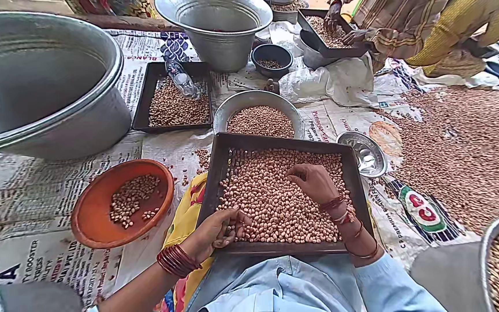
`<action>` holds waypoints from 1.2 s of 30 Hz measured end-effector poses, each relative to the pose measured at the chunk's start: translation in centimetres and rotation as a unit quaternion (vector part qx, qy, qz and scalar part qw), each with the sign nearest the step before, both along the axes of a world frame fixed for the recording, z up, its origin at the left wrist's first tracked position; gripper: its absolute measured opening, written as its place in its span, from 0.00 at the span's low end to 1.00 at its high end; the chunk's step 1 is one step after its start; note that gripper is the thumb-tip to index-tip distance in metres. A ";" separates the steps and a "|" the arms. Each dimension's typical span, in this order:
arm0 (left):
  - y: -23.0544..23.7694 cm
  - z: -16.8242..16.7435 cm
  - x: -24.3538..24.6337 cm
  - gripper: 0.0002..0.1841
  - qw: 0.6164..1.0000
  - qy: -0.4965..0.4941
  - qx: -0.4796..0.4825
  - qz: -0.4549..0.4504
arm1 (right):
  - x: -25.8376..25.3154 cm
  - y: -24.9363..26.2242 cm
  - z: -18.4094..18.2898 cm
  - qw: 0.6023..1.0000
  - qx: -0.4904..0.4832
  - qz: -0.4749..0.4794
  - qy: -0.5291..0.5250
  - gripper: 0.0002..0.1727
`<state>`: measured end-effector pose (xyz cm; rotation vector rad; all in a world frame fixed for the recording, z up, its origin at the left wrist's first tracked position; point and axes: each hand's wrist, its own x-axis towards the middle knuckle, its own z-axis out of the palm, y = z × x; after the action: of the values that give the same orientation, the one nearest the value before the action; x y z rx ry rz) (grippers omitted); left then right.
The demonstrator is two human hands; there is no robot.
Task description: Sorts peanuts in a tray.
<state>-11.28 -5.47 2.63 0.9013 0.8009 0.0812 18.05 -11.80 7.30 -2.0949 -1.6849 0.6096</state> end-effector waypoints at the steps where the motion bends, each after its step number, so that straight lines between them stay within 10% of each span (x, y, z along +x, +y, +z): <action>1: 0.0 0.0 0.0 0.29 1.000 -0.005 0.002 0.001 | 0.3 0.7 -0.6 0.997 -0.046 -0.020 -0.054 0.15; 13: 0.0 0.1 0.1 0.25 1.000 0.001 0.004 0.000 | 0.1 2.1 -2.3 0.985 -0.138 -0.047 -0.095 0.19; 19: -0.1 0.0 0.1 0.33 1.000 0.023 -0.001 -0.006 | -1.9 -1.9 0.4 0.977 0.071 0.078 0.187 0.12; 23: 0.2 0.1 0.1 0.27 1.000 0.014 -0.006 -0.023 | -0.9 -3.1 -0.8 0.998 -0.036 0.001 -0.050 0.11; 31: 0.0 -0.1 0.2 0.25 1.000 0.008 -0.010 -0.001 | -1.0 -2.6 -1.5 0.977 -0.176 -0.021 -0.121 0.16; 36: 0.0 0.1 0.2 0.31 1.000 0.016 -0.007 0.007 | -2.6 -2.4 0.3 0.986 0.011 0.100 0.131 0.14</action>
<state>-11.10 -5.49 2.71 0.8862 0.8370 0.0743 15.43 -14.16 7.59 -1.7531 -1.7481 0.8819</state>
